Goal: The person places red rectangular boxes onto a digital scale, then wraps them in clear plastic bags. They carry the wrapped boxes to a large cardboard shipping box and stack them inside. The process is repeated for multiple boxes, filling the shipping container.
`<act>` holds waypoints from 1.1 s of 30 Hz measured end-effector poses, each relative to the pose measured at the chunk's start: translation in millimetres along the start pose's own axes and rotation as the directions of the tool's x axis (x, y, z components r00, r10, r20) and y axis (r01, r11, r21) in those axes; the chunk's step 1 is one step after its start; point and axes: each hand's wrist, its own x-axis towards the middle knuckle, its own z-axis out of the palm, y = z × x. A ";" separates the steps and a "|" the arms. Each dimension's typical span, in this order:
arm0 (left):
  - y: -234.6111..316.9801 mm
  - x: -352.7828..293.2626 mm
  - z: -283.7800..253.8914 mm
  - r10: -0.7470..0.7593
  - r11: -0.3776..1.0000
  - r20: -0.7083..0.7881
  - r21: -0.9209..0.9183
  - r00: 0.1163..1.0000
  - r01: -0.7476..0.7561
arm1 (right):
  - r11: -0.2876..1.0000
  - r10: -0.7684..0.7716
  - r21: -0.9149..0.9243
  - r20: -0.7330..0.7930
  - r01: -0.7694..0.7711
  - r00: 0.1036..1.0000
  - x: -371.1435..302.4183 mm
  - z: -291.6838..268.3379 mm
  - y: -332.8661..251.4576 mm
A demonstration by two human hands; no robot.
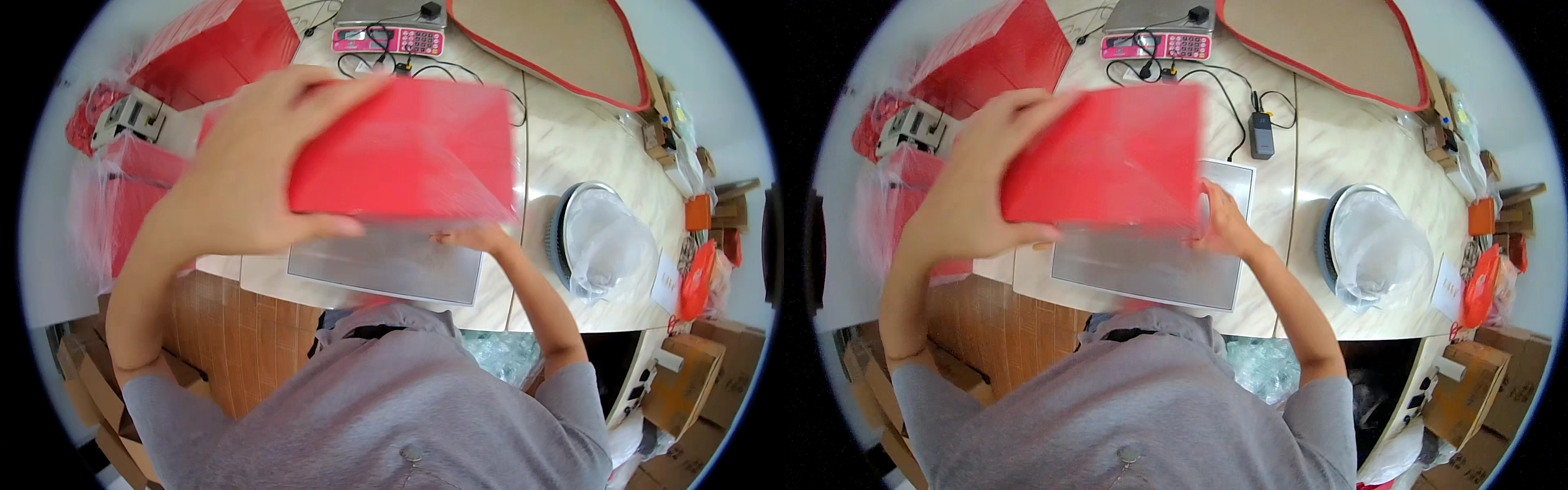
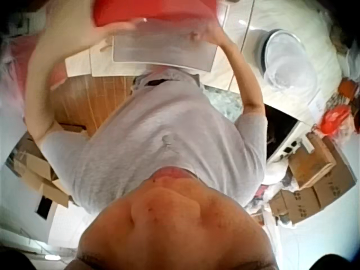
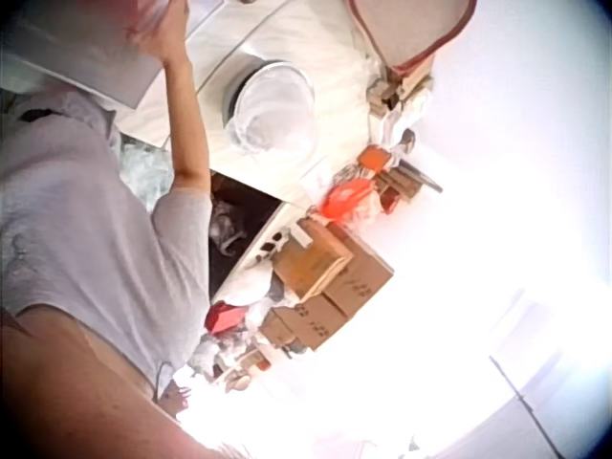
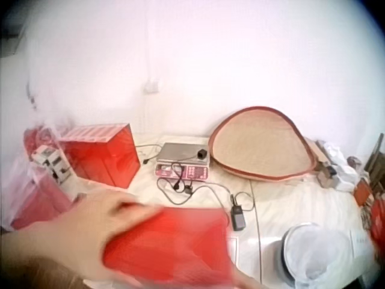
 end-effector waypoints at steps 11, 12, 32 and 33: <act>-127.8 -170.1 122.0 -0.853 0.038 -0.118 -0.986 0.509 -0.164 | -0.528 -0.532 0.832 -0.164 -0.173 0.831 81.1 -85.9 -84.4; -135.4 -191.7 152.2 -0.867 -0.047 -0.062 -0.978 0.494 -0.205 | -0.192 -0.230 0.981 -0.045 0.000 0.972 74.2 -77.6 -130.8; -66.8 -247.7 259.4 -0.695 -0.581 0.167 -0.704 0.700 -0.409 | 0.029 -0.205 0.999 0.024 -0.019 0.978 71.7 20.9 -242.4; -67.4 -248.3 260.3 -0.694 -0.583 0.167 -0.702 0.701 -0.410 | 0.038 -0.192 0.999 0.023 -0.016 0.981 71.8 21.0 -243.9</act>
